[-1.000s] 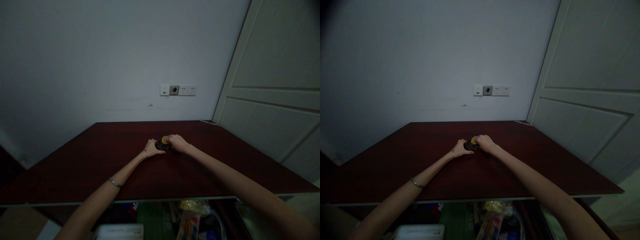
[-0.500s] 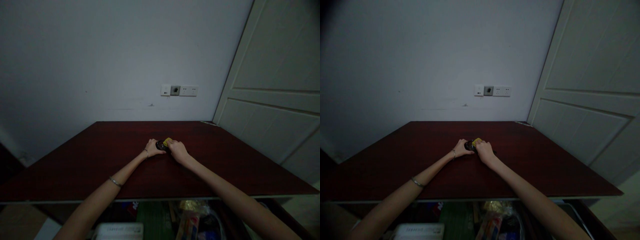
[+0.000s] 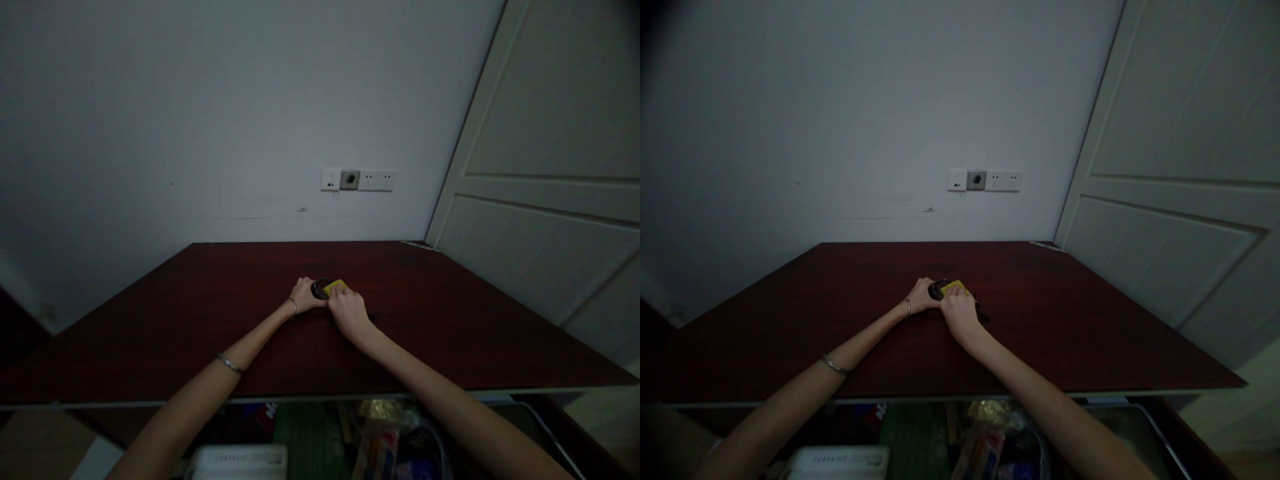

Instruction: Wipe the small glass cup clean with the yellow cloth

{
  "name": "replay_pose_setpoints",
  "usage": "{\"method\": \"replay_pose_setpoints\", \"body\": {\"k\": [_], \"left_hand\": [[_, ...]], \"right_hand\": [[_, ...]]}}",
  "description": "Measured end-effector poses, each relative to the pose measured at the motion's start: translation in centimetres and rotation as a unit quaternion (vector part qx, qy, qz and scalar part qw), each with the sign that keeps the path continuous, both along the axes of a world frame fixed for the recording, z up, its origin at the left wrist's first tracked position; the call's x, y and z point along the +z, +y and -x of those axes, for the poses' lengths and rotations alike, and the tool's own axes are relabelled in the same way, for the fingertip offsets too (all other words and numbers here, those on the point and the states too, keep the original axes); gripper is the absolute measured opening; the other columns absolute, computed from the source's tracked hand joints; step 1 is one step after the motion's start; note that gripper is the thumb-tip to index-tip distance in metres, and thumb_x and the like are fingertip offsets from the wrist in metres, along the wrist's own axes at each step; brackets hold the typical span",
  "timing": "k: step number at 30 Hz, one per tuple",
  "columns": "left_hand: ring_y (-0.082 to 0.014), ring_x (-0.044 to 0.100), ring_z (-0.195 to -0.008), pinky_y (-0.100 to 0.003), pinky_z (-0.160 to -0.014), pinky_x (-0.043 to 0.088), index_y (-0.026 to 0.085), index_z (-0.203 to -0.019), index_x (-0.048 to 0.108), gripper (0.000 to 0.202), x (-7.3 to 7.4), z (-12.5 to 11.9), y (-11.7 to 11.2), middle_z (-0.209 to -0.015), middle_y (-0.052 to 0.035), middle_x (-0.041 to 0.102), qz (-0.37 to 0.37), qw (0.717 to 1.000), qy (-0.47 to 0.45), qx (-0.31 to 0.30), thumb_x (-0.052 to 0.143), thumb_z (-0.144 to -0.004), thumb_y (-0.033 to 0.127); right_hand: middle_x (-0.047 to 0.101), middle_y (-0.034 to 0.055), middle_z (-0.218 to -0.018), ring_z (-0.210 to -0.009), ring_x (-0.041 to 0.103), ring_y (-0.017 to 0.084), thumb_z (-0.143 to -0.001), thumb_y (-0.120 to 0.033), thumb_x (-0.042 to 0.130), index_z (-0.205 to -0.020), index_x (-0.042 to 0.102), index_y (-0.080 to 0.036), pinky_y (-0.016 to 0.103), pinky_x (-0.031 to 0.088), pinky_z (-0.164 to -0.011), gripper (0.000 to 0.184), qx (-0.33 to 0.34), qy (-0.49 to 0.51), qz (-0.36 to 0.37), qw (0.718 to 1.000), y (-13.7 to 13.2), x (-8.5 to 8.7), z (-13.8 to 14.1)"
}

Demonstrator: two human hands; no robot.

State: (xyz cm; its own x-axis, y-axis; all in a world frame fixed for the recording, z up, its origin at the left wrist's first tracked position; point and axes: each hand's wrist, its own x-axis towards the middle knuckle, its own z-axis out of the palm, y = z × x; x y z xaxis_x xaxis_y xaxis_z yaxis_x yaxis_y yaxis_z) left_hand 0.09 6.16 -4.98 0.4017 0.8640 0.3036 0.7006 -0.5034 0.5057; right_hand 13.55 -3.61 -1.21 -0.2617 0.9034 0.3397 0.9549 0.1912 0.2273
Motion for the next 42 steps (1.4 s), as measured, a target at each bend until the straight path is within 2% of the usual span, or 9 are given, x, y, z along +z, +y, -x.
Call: {"method": "replay_pose_setpoints", "body": {"k": [6, 11, 13, 19, 23, 26, 30, 35, 42], "left_hand": [[-0.0205, 0.055, -0.076, -0.027, -0.068, 0.04, 0.016, -0.07, 0.065, 0.042, -0.1, 0.1, 0.2, -0.072, -0.0038, 0.061, -0.033, 0.998, 0.045, 0.02, 0.067, -0.051, 0.053], [-0.025, 0.054, -0.081, -0.032, -0.073, 0.041, 0.016, -0.081, 0.066, 0.057, 0.1, 0.1, -0.2, -0.078, -0.007, 0.062, -0.038, 0.996, 0.075, 0.01, 0.063, -0.051, 0.064], [-0.0279, 0.053, -0.088, -0.035, -0.077, 0.041, 0.016, -0.094, 0.065, 0.066, 0.1, 0.2, -0.4, -0.087, -0.0094, 0.061, -0.035, 0.997, 0.07, 0.016, 0.062, -0.051, 0.067], [-0.0326, 0.046, -0.104, -0.043, -0.09, 0.036, 0.015, -0.118, 0.05, 0.087, -0.5, 0.4, -0.1, -0.107, -0.0134, 0.056, 0.014, 0.999, 0.042, 0.002, 0.063, -0.05, 0.068], [-0.039, 0.03, -0.124, -0.05, -0.1, 0.025, 0.012, -0.136, 0.022, 0.116, -1.1, 0.6, 0.3, -0.132, -0.021, 0.036, 0.057, 0.998, -0.005, 0.009, 0.071, -0.043, 0.062], [-0.0394, 0.027, -0.125, -0.054, -0.101, 0.021, 0.012, -0.138, 0.012, 0.122, -0.8, 0.9, 0.4, -0.133, -0.0225, 0.034, 0.066, 0.996, -0.055, -0.015, 0.074, -0.044, 0.056], [-0.0324, 0.039, -0.117, -0.048, -0.099, 0.029, 0.015, -0.136, 0.022, 0.11, 0.7, 1.7, 0.8, -0.123, -0.0178, 0.045, 0.037, 0.984, -0.169, -0.038, 0.077, -0.046, 0.048], [-0.025, 0.053, -0.104, -0.038, -0.088, 0.041, 0.015, -0.122, 0.043, 0.079, 2.5, 2.0, 1.0, -0.115, -0.0145, 0.055, 0.046, 0.932, -0.35, -0.086, 0.074, -0.055, 0.042], [-0.022, 0.059, -0.093, -0.037, -0.087, 0.044, 0.011, -0.096, 0.063, 0.041, 4.0, 0.4, -1.7, -0.101, -0.0099, 0.066, 0.085, 0.901, -0.415, -0.095, 0.07, -0.062, 0.034]], "right_hand": [[0.054, 0.0246, -0.117, -0.1, 0.056, 0.029, -0.08, -0.006, 0.039, -0.118, 0.048, -0.003, 0.036, 0.049, -0.072, 0.04, 0.035, 0.021, -0.008, 0.999, -0.5, -0.4, -0.6], [0.067, 0.0099, -0.088, -0.08, 0.063, 0.024, -0.074, -0.013, 0.047, -0.106, 0.06, -0.021, 0.033, 0.047, -0.068, 0.035, 0.029, 0.162, 0.04, 0.985, 0.6, 1.6, -3.3], [0.068, 0.0066, -0.091, -0.084, 0.062, 0.024, -0.071, -0.014, 0.048, -0.106, 0.061, -0.025, 0.032, 0.046, -0.072, 0.039, 0.036, 0.254, 0.026, 0.966, 2.1, 2.3, -4.6], [0.062, 0.0066, -0.1, -0.093, 0.057, 0.021, -0.06, -0.017, 0.052, -0.093, 0.066, -0.016, 0.03, 0.044, -0.082, 0.036, 0.089, 0.5, -0.031, 0.861, 6.7, 2.5, -6.6], [0.065, 0.0036, -0.085, -0.078, 0.06, 0.02, -0.056, -0.021, 0.054, -0.093, 0.062, -0.014, 0.032, 0.048, -0.072, 0.039, 0.111, 0.663, 0.078, 0.736, 7.7, 1.9, -5.8], [0.064, 0.0037, -0.085, -0.077, 0.061, 0.019, -0.053, -0.023, 0.06, -0.095, 0.057, -0.014, 0.033, 0.049, -0.072, 0.043, 0.131, 0.734, 0.109, 0.657, 7.6, 1.3, -5.2], [0.062, 0.0032, -0.09, -0.086, 0.061, 0.019, -0.052, -0.027, 0.068, -0.091, 0.05, -0.018, 0.034, 0.049, -0.079, 0.045, 0.199, 0.75, 0.093, 0.624, 7.3, 0.7, -4.5], [0.058, 0.0001, -0.086, -0.085, 0.061, 0.018, -0.054, -0.034, 0.071, -0.085, 0.041, -0.022, 0.035, 0.05, -0.077, 0.045, 0.249, 0.752, 0.075, 0.606, 6.8, 0.4, -3.1], [0.054, -0.0016, -0.083, -0.083, 0.06, 0.017, -0.054, -0.035, 0.071, -0.081, 0.037, -0.022, 0.035, 0.049, -0.079, 0.045, 0.257, 0.76, 0.078, 0.591, 6.3, 0.0, -1.9]]}}
